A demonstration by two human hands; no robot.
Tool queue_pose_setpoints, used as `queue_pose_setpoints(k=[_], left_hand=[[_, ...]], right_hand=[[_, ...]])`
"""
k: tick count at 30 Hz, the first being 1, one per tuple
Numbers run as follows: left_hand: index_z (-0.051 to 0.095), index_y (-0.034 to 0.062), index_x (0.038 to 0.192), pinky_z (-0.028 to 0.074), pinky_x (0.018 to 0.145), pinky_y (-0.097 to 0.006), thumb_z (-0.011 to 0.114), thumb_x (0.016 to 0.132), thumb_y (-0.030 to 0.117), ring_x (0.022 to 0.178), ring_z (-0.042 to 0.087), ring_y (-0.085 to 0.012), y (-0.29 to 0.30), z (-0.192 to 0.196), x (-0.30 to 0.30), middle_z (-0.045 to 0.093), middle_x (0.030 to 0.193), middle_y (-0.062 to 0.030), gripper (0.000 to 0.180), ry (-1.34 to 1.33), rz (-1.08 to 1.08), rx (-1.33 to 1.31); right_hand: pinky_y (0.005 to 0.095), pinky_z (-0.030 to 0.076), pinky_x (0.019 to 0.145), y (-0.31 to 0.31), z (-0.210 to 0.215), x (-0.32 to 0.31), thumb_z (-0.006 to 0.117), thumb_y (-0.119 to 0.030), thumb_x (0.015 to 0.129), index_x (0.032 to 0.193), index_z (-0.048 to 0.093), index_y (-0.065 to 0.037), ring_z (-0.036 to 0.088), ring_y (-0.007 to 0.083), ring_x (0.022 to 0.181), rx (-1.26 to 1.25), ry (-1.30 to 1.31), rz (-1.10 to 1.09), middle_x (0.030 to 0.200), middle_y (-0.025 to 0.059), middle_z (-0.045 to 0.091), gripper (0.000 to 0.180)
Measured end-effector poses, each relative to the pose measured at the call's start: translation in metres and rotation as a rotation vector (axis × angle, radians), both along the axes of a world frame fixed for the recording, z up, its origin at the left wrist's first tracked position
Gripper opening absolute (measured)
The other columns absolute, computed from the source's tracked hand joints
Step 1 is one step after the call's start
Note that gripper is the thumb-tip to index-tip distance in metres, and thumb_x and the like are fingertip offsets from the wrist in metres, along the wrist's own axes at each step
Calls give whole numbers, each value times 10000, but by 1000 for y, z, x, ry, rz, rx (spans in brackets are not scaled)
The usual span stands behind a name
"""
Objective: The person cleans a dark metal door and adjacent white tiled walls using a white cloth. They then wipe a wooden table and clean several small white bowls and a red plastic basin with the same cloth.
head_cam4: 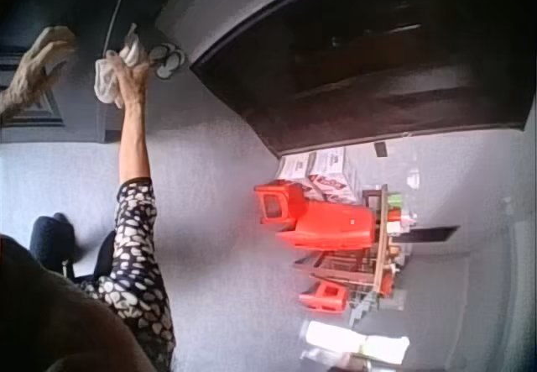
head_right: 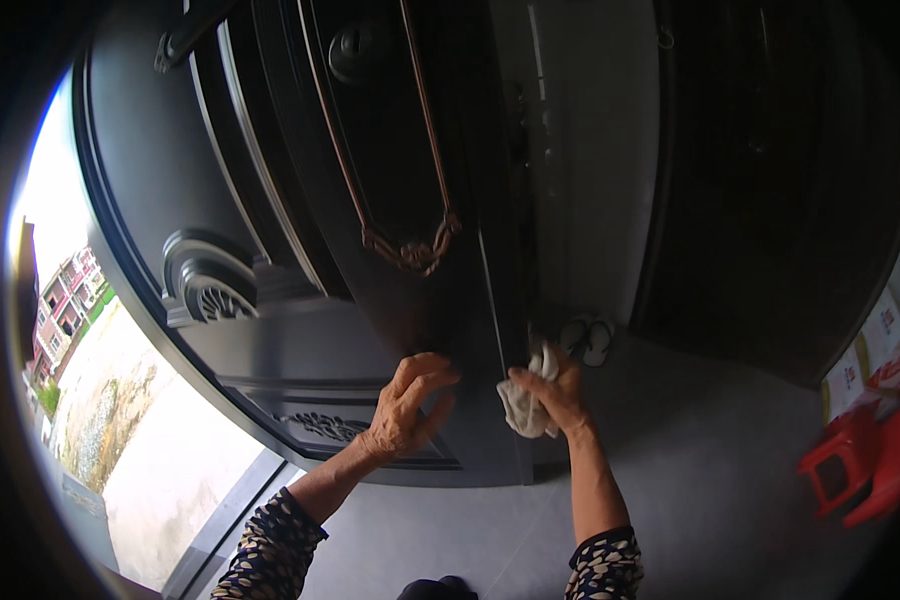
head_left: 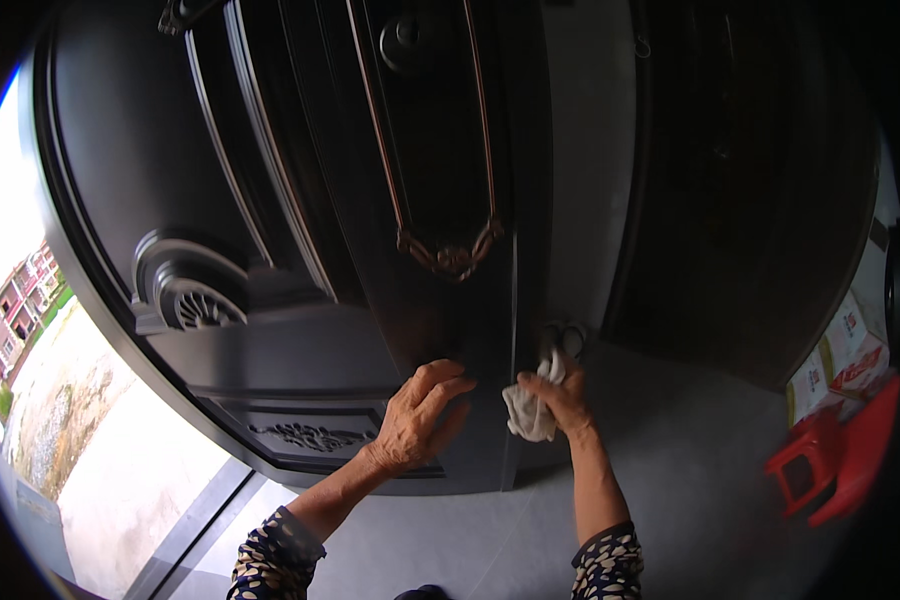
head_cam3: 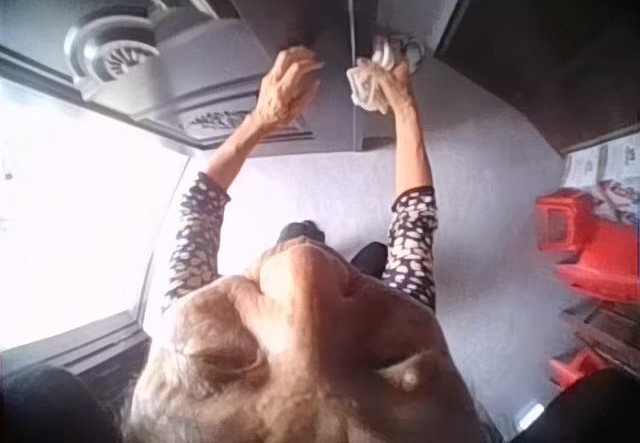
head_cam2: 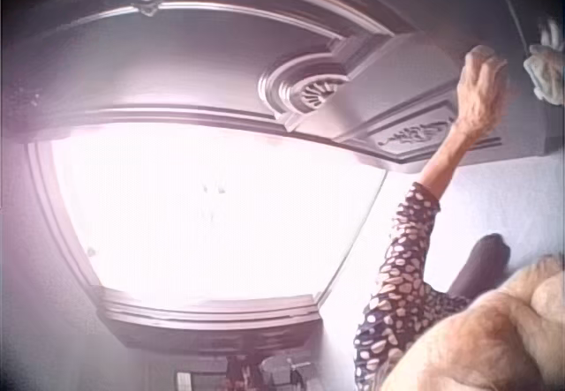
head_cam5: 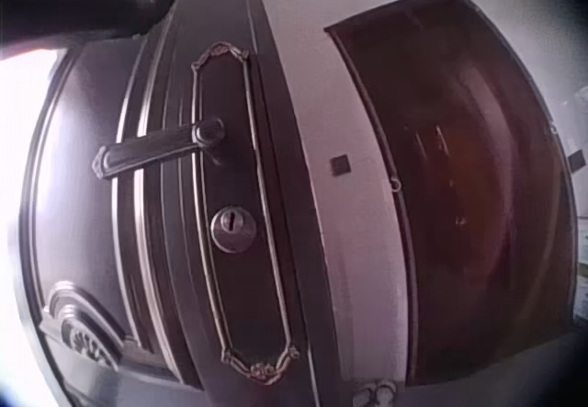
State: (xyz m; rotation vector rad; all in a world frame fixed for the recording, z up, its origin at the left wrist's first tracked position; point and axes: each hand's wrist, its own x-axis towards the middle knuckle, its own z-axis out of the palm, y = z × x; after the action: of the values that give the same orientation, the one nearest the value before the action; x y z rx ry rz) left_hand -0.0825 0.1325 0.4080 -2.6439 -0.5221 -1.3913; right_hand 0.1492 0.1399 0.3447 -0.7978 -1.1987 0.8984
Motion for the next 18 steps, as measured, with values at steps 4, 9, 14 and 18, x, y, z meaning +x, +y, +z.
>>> queue_pose_setpoints(k=[4, 9, 14, 18], left_hand=[[552, 24, 1079, 548, 698, -352, 667, 742, -28, 932, 601, -275, 4, 21, -19, 533, 1075, -141, 359, -24, -20, -168], [548, 53, 1079, 494, 778, -382, 689, 726, 10, 998, 556, -283, -2, 98, -24, 522, 1095, -145, 382, -104, 18, 82], [480, 81, 1159, 328, 944, -475, 667, 688, 119, 1112, 443, -312, -22, 201, -54, 491, 1137, -154, 508, -282, 234, 614], [485, 81, 1200, 311, 949, -451, 713, 707, 205, 1089, 460, -291, -38, 276, -46, 506, 1163, -135, 558, -137, 435, 380]], right_hand=[[254, 474, 750, 16, 99, -22, 741, -189, 778, 1139, 581, -29, 560, 93, 849, 162, 8, 2, 931, 12, 608, 427], [252, 455, 736, 25, 220, -22, 707, -311, 815, 1159, 574, -26, 536, 87, 831, 334, 19, -39, 915, 0, 588, 466], [239, 445, 718, 31, 310, -34, 689, -348, 825, 1164, 552, -14, 517, 75, 800, 370, 106, -27, 886, 6, 566, 495], [241, 454, 682, 19, 363, -46, 635, -298, 872, 1156, 534, -8, 529, 95, 764, 485, 35, -252, 875, 23, 567, 419]])
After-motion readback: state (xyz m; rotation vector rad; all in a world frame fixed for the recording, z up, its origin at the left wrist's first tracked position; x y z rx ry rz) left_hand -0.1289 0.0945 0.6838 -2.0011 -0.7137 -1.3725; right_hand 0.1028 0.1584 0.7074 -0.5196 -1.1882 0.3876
